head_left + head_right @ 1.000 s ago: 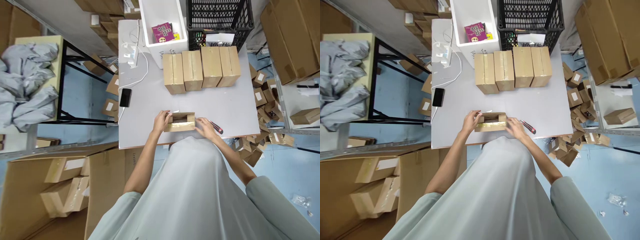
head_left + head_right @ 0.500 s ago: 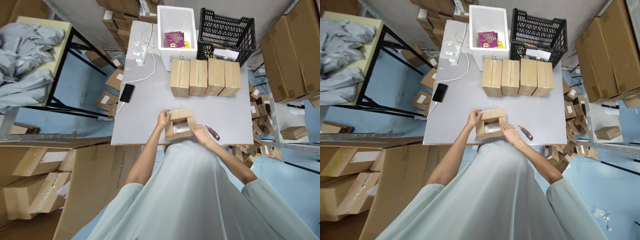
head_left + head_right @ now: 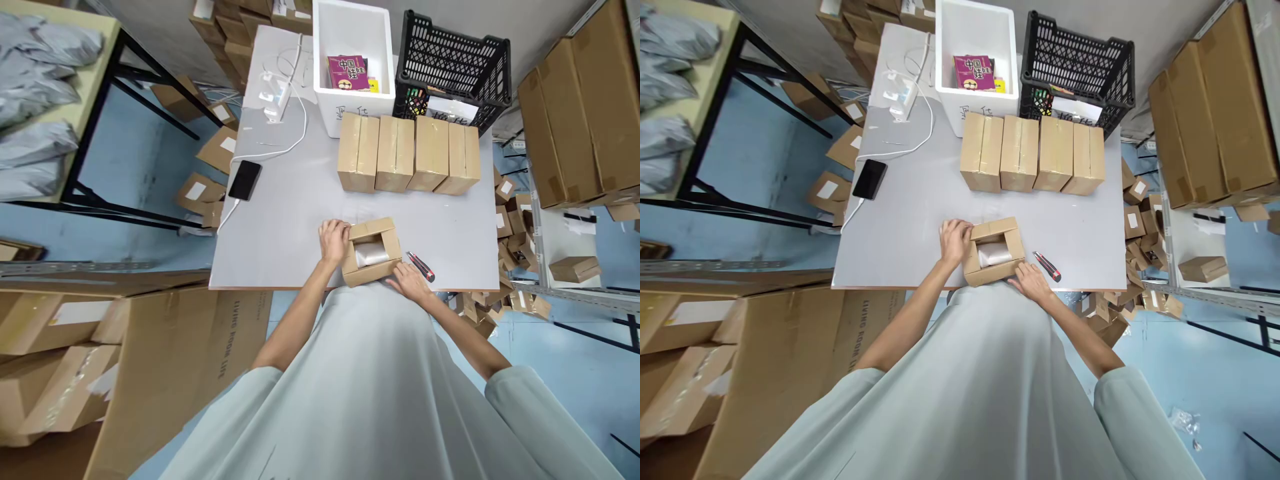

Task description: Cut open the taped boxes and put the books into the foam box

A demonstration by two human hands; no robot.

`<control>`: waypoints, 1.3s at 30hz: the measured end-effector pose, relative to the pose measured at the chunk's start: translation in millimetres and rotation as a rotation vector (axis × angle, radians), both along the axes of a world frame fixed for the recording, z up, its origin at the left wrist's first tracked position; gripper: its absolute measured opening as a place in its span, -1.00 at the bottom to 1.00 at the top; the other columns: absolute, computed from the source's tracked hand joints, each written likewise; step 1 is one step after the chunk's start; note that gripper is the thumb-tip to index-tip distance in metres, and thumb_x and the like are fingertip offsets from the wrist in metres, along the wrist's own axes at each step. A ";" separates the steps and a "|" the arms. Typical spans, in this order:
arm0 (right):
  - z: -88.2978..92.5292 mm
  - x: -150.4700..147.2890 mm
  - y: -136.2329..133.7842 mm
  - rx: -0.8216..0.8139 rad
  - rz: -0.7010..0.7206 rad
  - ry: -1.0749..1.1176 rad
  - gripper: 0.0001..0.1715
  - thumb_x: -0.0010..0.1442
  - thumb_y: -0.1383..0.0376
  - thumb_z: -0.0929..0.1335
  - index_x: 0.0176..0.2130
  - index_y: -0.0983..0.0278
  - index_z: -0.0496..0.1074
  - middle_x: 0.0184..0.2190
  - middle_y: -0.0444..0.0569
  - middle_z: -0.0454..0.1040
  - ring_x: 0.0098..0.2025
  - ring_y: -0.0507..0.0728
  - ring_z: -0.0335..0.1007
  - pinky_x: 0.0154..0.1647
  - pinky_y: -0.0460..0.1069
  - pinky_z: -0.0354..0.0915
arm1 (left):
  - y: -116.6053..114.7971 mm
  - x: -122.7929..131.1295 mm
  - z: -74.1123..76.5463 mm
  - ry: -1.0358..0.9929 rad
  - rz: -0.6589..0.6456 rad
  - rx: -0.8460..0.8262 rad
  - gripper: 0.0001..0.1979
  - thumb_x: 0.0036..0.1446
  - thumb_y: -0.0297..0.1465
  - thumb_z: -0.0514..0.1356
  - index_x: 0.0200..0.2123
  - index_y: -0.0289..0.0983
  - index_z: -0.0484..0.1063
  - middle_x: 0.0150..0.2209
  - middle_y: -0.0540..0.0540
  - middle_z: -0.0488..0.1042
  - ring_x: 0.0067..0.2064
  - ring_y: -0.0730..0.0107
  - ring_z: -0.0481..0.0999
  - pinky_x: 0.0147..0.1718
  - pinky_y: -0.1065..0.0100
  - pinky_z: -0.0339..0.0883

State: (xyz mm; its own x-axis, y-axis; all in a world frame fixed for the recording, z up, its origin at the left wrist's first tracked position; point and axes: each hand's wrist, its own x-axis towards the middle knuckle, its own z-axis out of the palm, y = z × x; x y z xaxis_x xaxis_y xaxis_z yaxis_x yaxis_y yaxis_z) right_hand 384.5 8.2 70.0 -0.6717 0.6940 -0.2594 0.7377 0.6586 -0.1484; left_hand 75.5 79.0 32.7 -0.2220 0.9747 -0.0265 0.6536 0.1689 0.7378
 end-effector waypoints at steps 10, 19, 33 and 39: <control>-4.0 -30.6 40.1 0.009 -0.258 0.020 -0.20 0.46 0.29 0.41 0.52 0.45 0.17 0.56 0.51 0.10 0.43 0.47 0.34 0.40 0.27 0.36 | -57.1 8.2 2.4 0.192 -0.443 -0.146 0.53 -0.24 -0.03 0.65 0.64 -0.31 -0.10 0.60 -0.50 -0.01 0.60 -0.50 -0.03 0.49 -0.31 0.11; 15.4 -34.6 61.4 -0.042 -0.437 0.081 -0.52 0.58 0.04 0.28 0.23 0.32 0.45 0.31 0.36 0.34 0.04 0.32 0.59 0.09 0.17 0.54 | -35.5 15.3 16.1 0.307 -0.566 -0.197 0.45 -0.23 -0.41 0.63 0.65 -0.25 -0.07 0.56 -0.57 0.08 0.55 -0.53 0.10 0.47 -0.30 0.15; 11.1 -57.0 88.6 -0.053 -0.700 0.057 -0.54 0.42 0.29 0.32 0.24 0.38 0.32 0.15 0.41 0.51 0.01 0.39 0.59 -0.01 0.17 0.51 | -23.7 11.5 33.8 0.198 -0.632 -0.128 -0.42 0.03 -0.09 0.59 0.00 -0.24 0.53 0.60 -0.45 0.06 0.61 -0.39 0.09 0.48 -0.26 0.22; 7.7 16.8 84.4 -0.144 -0.832 0.375 -0.45 0.48 0.27 0.23 0.37 0.34 0.30 0.13 0.28 0.61 0.00 0.33 0.61 0.10 0.19 0.49 | -61.6 -21.6 39.3 0.078 -0.239 -0.015 -0.71 0.45 -0.16 0.19 0.06 -0.20 0.47 0.59 -0.35 0.10 0.60 -0.14 0.14 0.51 -0.16 0.16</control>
State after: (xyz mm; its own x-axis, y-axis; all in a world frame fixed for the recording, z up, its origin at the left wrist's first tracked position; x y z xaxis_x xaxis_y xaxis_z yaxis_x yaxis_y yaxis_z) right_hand 401.2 92.5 77.7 -0.0289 0.9685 -0.2472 0.8523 -0.1053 -0.5123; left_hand 53.9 17.5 72.0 0.0129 0.9994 -0.0331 0.7308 0.0131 0.6824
